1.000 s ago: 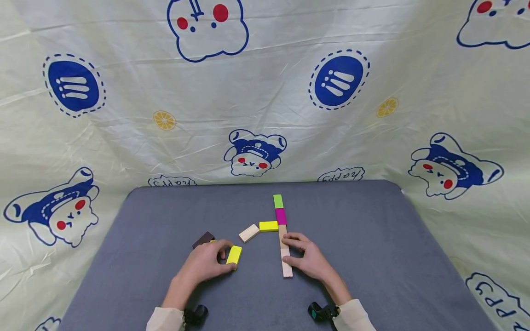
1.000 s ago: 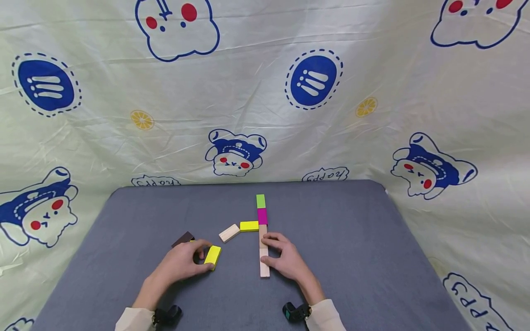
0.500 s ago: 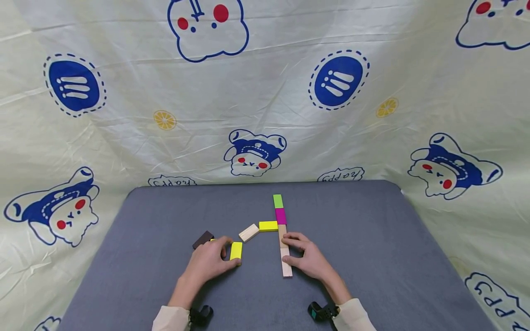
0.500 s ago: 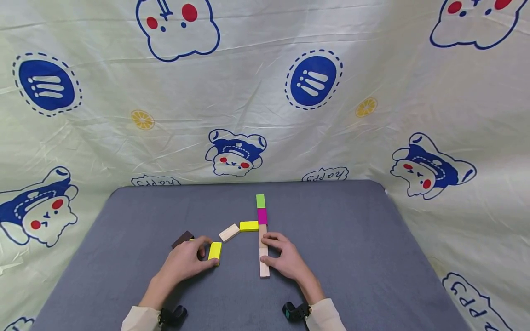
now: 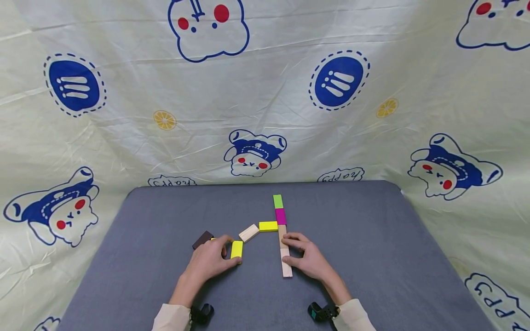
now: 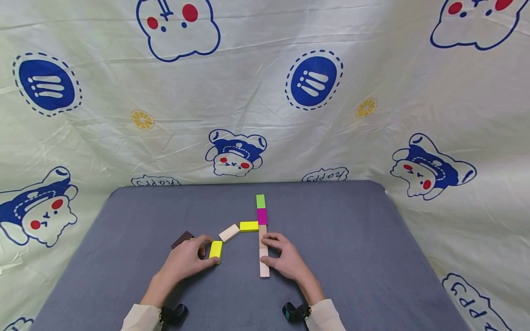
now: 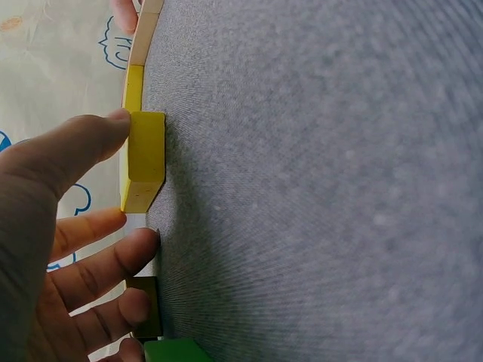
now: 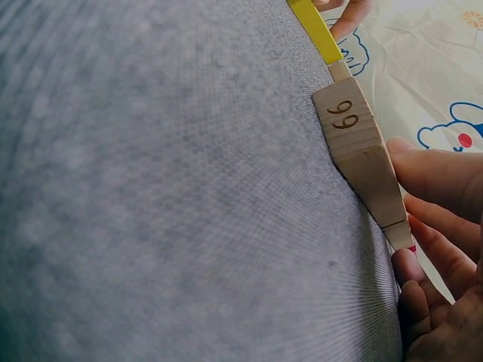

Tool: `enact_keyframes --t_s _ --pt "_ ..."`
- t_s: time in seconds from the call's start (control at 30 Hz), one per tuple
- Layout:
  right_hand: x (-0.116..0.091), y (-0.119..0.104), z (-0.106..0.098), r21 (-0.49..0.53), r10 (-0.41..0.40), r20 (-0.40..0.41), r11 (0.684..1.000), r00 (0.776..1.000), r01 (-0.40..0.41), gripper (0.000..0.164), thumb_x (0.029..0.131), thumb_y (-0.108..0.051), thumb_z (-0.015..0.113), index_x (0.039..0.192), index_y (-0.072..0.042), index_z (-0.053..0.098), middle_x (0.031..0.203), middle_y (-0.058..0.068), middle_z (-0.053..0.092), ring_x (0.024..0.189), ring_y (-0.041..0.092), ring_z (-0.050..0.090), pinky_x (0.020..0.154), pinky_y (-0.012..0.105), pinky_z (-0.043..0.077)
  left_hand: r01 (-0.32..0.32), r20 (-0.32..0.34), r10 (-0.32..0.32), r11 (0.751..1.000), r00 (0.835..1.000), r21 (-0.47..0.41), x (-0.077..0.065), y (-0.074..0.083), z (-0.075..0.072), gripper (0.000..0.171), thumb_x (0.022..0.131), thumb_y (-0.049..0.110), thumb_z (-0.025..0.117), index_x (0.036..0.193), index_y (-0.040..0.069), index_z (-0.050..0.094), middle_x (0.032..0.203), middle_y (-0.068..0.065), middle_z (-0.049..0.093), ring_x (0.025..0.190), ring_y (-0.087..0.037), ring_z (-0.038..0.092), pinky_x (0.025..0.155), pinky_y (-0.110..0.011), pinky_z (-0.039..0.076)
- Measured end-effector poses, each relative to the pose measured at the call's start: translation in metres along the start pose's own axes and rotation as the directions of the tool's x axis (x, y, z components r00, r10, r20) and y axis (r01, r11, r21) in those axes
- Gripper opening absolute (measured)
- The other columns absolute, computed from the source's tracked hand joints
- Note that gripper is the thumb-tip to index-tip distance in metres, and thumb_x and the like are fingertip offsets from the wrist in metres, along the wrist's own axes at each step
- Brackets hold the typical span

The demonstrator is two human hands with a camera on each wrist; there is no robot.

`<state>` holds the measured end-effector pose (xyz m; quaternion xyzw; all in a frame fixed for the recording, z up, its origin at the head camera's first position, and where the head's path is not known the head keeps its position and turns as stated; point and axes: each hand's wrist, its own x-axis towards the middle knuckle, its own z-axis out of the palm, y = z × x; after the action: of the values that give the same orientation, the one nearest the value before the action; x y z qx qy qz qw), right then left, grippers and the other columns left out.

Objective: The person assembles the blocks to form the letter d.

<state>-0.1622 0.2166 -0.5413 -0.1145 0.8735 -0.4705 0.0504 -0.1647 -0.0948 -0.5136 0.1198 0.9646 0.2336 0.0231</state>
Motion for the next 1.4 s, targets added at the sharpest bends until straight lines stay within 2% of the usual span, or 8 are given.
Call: enact_keyframes --t_s 0.47,0.93,1.4 --pt "-0.002 0.0 0.0 0.015 -0.007 -0.002 1.0 1.0 0.007 0.049 0.087 -0.018 0.083 0.132 -0.007 0.07 0.143 0.006 0.059 0.138 0.034 0.05 0.113 0.059 0.04 -0.004 0.01 0.004 1.0 1.0 0.005 0.0003 0.0008 -0.0004 0.054 0.08 0.054 0.084 0.121 0.023 0.069 0.074 0.007 0.054 0.061 -0.008 0.044 0.052 -0.026 0.033" --pt "-0.0031 -0.0004 0.0002 0.02 -0.003 -0.002 1.0 1.0 0.003 0.049 0.086 -0.018 0.083 0.132 -0.007 0.07 0.142 0.006 0.059 0.137 0.033 0.051 0.113 0.059 0.04 -0.032 0.023 0.032 0.999 0.999 0.007 0.0017 -0.0008 -0.0017 0.049 0.083 0.046 0.082 0.123 0.021 0.069 0.071 0.009 0.053 0.059 -0.006 0.045 0.052 -0.025 0.035" --pt "-0.0023 -0.001 0.0005 0.012 0.01 -0.003 1.0 1.0 -0.01 0.048 0.086 -0.019 0.083 0.132 -0.008 0.07 0.142 0.005 0.059 0.137 0.033 0.051 0.112 0.059 0.04 -0.027 0.032 0.027 1.0 0.999 -0.003 -0.0011 0.0001 -0.0042 0.05 0.085 0.037 0.08 0.13 0.019 0.068 0.073 0.007 0.053 0.062 -0.008 0.046 0.054 -0.026 0.035"
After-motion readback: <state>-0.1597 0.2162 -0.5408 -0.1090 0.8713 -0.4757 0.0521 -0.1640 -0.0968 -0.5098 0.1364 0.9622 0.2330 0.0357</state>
